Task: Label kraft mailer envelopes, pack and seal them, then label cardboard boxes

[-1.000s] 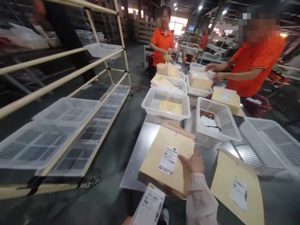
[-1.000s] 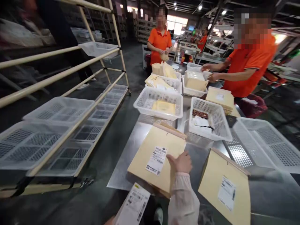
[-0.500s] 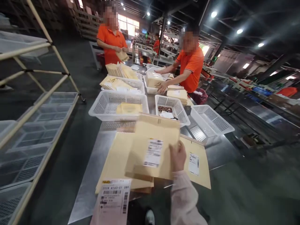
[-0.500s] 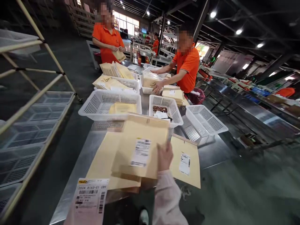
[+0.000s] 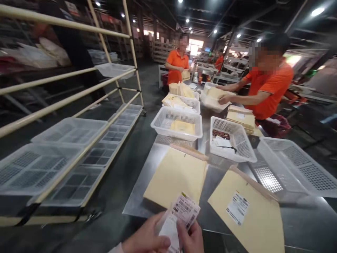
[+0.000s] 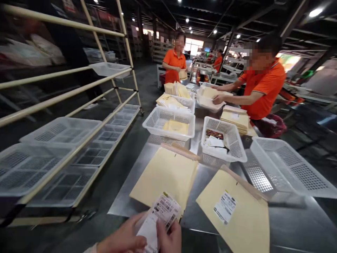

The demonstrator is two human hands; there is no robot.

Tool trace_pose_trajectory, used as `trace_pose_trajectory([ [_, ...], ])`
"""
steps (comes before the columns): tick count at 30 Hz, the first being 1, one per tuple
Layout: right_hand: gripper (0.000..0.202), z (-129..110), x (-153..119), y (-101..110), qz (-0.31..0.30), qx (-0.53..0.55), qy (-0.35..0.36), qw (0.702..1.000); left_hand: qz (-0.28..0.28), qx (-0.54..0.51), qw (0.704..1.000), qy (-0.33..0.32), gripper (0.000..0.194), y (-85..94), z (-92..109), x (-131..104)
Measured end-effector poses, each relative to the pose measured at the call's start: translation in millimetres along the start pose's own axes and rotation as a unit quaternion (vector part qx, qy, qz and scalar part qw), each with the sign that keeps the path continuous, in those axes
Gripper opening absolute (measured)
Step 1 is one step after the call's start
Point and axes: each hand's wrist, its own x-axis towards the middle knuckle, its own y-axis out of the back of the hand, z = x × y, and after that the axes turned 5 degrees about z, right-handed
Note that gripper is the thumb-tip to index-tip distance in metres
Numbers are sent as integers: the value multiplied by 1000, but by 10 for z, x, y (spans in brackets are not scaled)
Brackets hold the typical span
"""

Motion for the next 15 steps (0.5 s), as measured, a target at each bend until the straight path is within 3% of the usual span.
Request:
trace_pose_trajectory([
  [2, 52, -99, -24, -145, -26, -17, -5, 1000, 106, 4, 994, -15, 59, 100, 60, 43],
  [4, 55, -287, 68, -155, -51, -42, 6, 998, 181, 6, 983, -1, 54, 170, 46, 81],
  [8, 42, -541, 279, -98, -45, -137, 21, 989, 200, 7, 980, 12, 51, 150, -120, 155],
  [12, 35, -526, 451, -122, -19, -191, 41, 981, 319, -4, 948, 2, 53, 109, -229, 294],
  [13, 32, -518, 553, -138, -5, -203, 64, 977, 324, -14, 946, 2, 53, 126, -238, 329],
  [15, 29, -527, 858, -181, 35, -234, 147, 960, 264, -54, 963, 15, 54, 195, -277, 359],
])
